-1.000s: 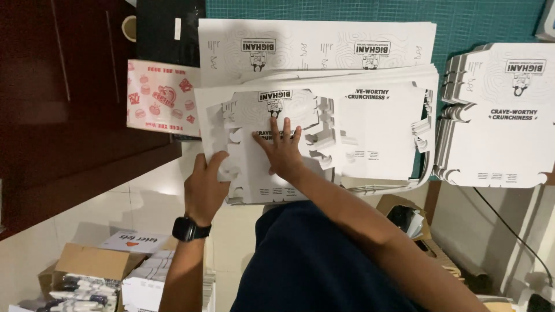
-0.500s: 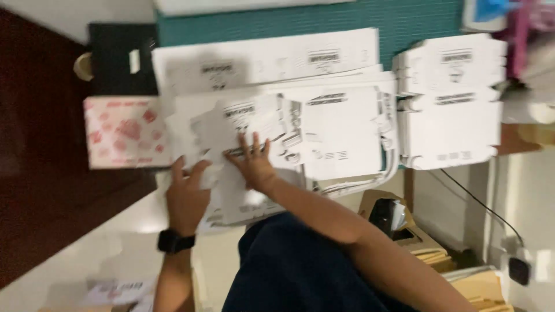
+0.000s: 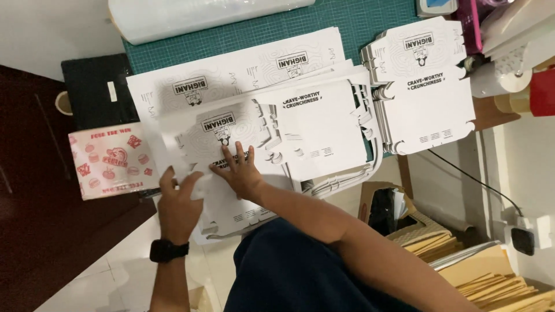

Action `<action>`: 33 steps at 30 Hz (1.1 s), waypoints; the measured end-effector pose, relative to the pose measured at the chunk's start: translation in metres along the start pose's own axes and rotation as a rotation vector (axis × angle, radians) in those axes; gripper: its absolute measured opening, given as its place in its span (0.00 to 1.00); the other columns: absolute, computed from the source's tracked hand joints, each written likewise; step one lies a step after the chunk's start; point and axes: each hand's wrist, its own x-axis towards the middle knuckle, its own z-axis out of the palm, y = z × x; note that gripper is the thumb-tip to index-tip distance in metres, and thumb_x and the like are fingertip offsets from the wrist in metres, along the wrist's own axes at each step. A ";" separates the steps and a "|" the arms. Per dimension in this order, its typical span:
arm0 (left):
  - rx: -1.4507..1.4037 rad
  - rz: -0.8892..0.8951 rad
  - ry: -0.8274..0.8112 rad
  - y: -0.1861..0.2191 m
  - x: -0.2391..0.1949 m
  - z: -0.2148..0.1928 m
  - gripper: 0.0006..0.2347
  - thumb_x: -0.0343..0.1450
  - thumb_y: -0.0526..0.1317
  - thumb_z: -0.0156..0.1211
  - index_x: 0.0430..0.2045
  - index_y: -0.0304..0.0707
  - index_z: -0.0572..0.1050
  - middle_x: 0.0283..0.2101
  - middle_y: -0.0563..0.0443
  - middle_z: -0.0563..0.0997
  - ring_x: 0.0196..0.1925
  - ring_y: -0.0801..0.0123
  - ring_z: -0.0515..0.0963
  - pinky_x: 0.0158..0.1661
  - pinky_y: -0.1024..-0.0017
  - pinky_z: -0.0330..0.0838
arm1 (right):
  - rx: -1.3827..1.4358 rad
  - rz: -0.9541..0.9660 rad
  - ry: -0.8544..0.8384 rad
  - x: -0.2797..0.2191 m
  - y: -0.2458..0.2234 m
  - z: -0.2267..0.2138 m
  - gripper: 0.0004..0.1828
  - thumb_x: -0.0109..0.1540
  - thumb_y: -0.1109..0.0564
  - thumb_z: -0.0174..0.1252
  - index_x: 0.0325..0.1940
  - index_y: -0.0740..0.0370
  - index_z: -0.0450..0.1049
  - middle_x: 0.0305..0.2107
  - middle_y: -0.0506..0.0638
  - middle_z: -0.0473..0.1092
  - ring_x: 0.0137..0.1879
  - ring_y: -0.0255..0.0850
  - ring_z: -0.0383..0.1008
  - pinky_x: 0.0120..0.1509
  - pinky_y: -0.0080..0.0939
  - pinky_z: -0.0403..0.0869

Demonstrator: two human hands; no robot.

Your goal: Removing the outer waste frame from die-cut cardboard box templates to prepare them for assembly.

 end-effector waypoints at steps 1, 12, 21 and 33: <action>0.004 -0.003 0.004 0.004 0.009 -0.004 0.20 0.64 0.33 0.67 0.50 0.56 0.78 0.63 0.40 0.64 0.46 0.43 0.82 0.39 0.52 0.84 | -0.003 -0.004 0.004 0.001 0.002 -0.003 0.70 0.46 0.43 0.81 0.81 0.32 0.42 0.78 0.64 0.31 0.79 0.75 0.31 0.75 0.84 0.40; -0.169 -0.354 -0.338 -0.012 -0.004 -0.010 0.23 0.66 0.40 0.66 0.58 0.50 0.72 0.54 0.36 0.70 0.50 0.34 0.79 0.46 0.45 0.77 | 0.409 -0.371 0.680 -0.027 0.022 0.051 0.41 0.53 0.56 0.72 0.70 0.54 0.67 0.70 0.72 0.57 0.76 0.72 0.55 0.78 0.69 0.56; -0.186 -0.464 -0.363 0.009 -0.010 -0.030 0.26 0.63 0.31 0.61 0.58 0.53 0.72 0.48 0.35 0.78 0.50 0.39 0.77 0.44 0.47 0.74 | 0.262 0.533 0.614 -0.191 0.240 0.070 0.30 0.54 0.64 0.61 0.62 0.56 0.71 0.60 0.56 0.69 0.68 0.54 0.63 0.74 0.60 0.64; -0.024 -0.431 -0.325 0.017 -0.029 -0.028 0.27 0.64 0.34 0.68 0.60 0.53 0.72 0.45 0.35 0.81 0.46 0.39 0.81 0.39 0.50 0.76 | -0.417 0.315 0.144 -0.137 0.361 0.096 0.40 0.65 0.50 0.37 0.80 0.57 0.38 0.78 0.57 0.32 0.82 0.59 0.28 0.81 0.68 0.25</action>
